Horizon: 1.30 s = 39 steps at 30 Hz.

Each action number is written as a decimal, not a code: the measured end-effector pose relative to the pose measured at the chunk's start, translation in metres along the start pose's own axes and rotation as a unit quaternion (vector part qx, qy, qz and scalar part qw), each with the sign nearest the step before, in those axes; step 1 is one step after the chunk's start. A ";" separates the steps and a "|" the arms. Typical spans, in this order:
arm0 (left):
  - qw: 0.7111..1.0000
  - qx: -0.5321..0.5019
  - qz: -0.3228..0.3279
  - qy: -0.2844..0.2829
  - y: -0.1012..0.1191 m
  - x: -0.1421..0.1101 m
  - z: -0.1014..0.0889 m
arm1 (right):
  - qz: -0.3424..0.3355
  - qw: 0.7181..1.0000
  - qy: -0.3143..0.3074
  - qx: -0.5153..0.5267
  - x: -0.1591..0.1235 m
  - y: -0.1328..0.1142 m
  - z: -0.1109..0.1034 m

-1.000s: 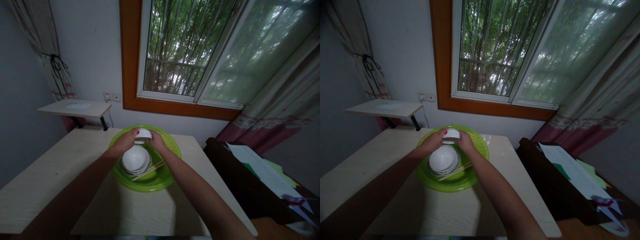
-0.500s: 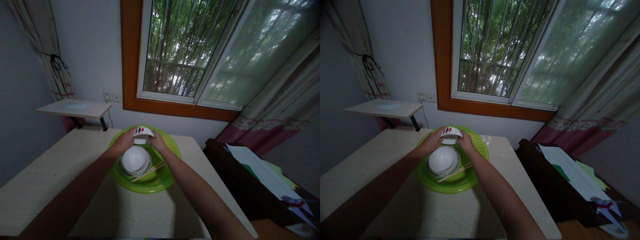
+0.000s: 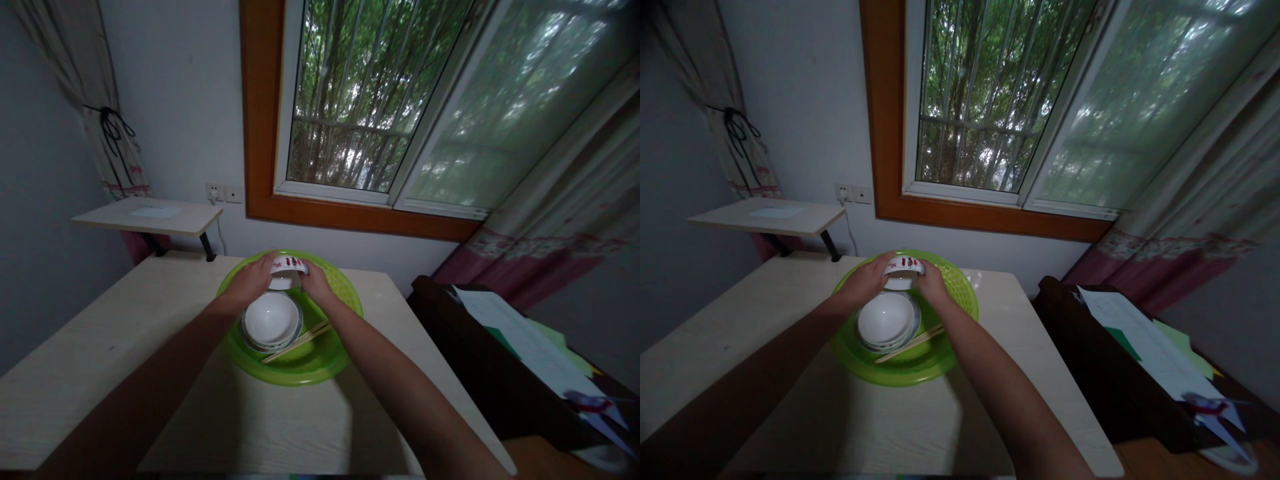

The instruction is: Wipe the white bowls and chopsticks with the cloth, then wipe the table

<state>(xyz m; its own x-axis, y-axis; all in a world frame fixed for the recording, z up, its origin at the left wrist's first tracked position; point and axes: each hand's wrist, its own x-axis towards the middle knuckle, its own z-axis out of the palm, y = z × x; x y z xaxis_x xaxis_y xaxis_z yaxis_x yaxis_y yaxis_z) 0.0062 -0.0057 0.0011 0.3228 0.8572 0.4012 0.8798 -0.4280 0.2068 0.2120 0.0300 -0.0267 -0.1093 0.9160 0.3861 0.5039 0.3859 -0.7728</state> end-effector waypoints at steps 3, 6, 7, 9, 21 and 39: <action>0.999 -0.035 -0.014 0.016 -0.002 0.001 0.001 | 0.050 0.998 0.013 0.019 0.003 0.004 0.000; 0.998 -0.066 -0.023 0.007 -0.004 0.001 0.002 | 0.074 0.997 0.013 0.029 0.005 0.006 0.001; 0.997 -0.076 -0.022 0.003 -0.004 0.002 0.002 | 0.072 0.997 0.012 0.030 0.005 0.007 0.001; 0.996 -0.089 -0.023 -0.002 -0.004 0.002 0.002 | 0.055 0.998 0.010 0.023 0.005 0.007 0.001; 0.999 0.028 0.015 -0.032 -0.005 0.001 0.009 | -0.126 0.980 -0.048 -0.143 -0.010 -0.013 -0.003; 0.986 -0.145 0.050 0.072 -0.010 -0.006 -0.009 | -0.040 0.994 -0.023 0.101 -0.002 -0.011 -0.002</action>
<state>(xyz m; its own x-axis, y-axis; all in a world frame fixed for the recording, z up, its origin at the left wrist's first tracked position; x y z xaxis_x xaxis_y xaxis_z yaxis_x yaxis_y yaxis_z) -0.0075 -0.0089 0.0050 0.3313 0.7662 0.5506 0.7033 -0.5895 0.3972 0.2084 0.0235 -0.0182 -0.1835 0.8837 0.4307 0.3097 0.4678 -0.8278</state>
